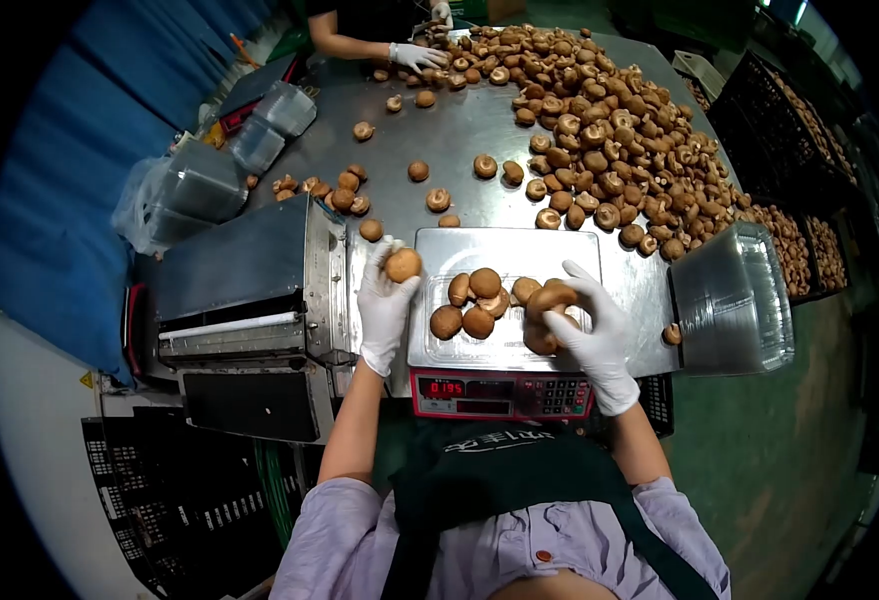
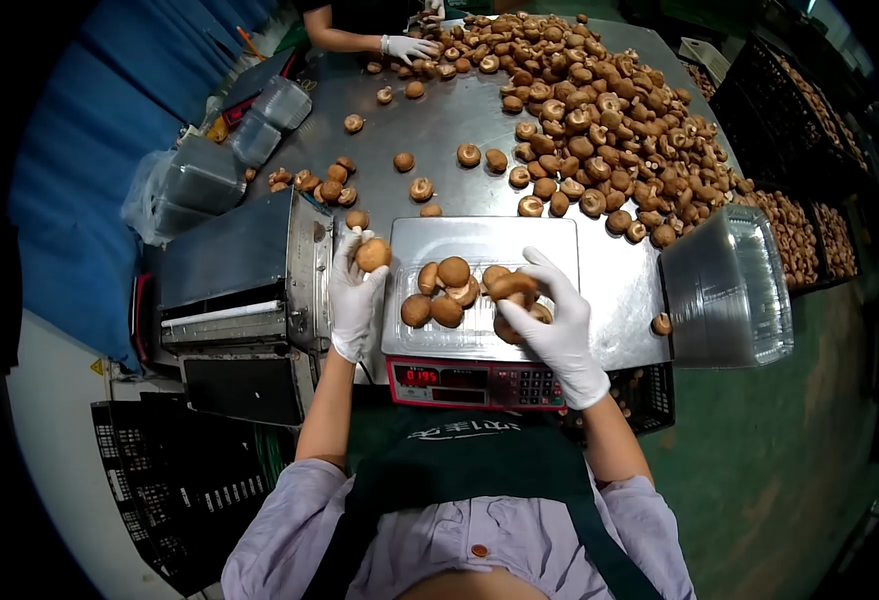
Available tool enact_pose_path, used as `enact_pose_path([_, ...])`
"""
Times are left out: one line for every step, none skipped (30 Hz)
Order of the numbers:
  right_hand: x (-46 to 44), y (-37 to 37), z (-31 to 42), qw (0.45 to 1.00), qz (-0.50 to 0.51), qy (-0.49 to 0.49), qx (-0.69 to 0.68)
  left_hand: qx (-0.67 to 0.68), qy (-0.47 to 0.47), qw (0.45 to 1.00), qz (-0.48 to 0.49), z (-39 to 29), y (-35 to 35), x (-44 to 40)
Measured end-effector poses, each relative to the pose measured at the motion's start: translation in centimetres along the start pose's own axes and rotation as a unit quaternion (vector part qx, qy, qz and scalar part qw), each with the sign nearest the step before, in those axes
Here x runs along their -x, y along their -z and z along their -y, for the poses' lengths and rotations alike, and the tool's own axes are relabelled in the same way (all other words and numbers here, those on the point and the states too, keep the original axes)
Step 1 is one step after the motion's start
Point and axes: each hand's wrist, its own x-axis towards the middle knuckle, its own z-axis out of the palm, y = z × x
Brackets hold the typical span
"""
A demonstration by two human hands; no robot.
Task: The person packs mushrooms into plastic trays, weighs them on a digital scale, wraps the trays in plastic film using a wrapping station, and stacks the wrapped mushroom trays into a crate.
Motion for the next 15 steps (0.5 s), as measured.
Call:
enact_pose_path([0.4,0.8,-0.1,0.997,-0.026,-0.043,-0.054,-0.051,0.002,0.998,-0.032,0.9,1.1,-0.8])
enact_pose_path([1.0,1.8,-0.1,0.989,-0.051,-0.085,-0.107,-0.123,0.001,0.99,-0.071,2.7,2.6,-1.6])
enact_pose_path([1.5,2.9,-0.1,0.99,-0.073,-0.088,-0.087,-0.185,0.018,0.977,-0.101,4.2,3.8,-2.3])
enact_pose_path([2.1,4.0,-0.2,0.989,-0.094,-0.093,-0.067,-0.246,0.035,0.96,-0.129,5.5,5.0,-2.9])
enact_pose_path([2.8,5.2,-0.7,0.988,-0.131,-0.086,-0.019,-0.246,0.034,0.96,-0.128,7.3,6.3,-3.5])
enact_pose_path([3.6,6.5,-1.3,0.982,-0.167,-0.078,0.03,-0.305,0.058,0.946,-0.097,9.1,7.5,-4.1])
enact_pose_path([4.8,8.0,-2.0,0.978,-0.18,-0.089,0.06,-0.363,0.082,0.926,-0.065,10.0,7.9,-4.5])
enact_pose_path([6.2,9.7,-2.8,0.972,-0.193,-0.099,0.09,-0.361,0.081,0.927,-0.064,10.0,7.7,-4.9])
enact_pose_path([7.9,11.5,-4.1,0.965,-0.179,-0.124,0.147,-0.422,0.076,0.902,-0.047,9.8,7.4,-5.3])
enact_pose_path([9.5,13.0,-5.2,0.953,-0.165,-0.149,0.205,-0.481,0.071,0.873,-0.029,9.9,7.1,-5.7])
enact_pose_path([10.6,14.0,-5.5,0.919,-0.135,-0.241,0.281,-0.497,0.005,0.867,-0.025,10.6,7.1,-6.2])
enact_pose_path([11.8,15.0,-5.7,0.869,-0.103,-0.33,0.352,-0.515,-0.031,0.856,-0.017,11.1,7.0,-7.1])
enact_pose_path([13.7,16.0,-7.4,0.861,-0.088,-0.294,0.406,-0.524,-0.044,0.851,-0.022,10.9,6.2,-8.1])
enact_pose_path([15.4,16.5,-8.9,0.848,-0.105,-0.26,0.451,-0.532,-0.057,0.845,-0.026,10.5,5.2,-9.1])
enact_pose_path([16.5,16.7,-9.6,0.835,-0.111,-0.272,0.466,-0.54,-0.083,0.838,-0.019,10.4,4.4,-10.3])
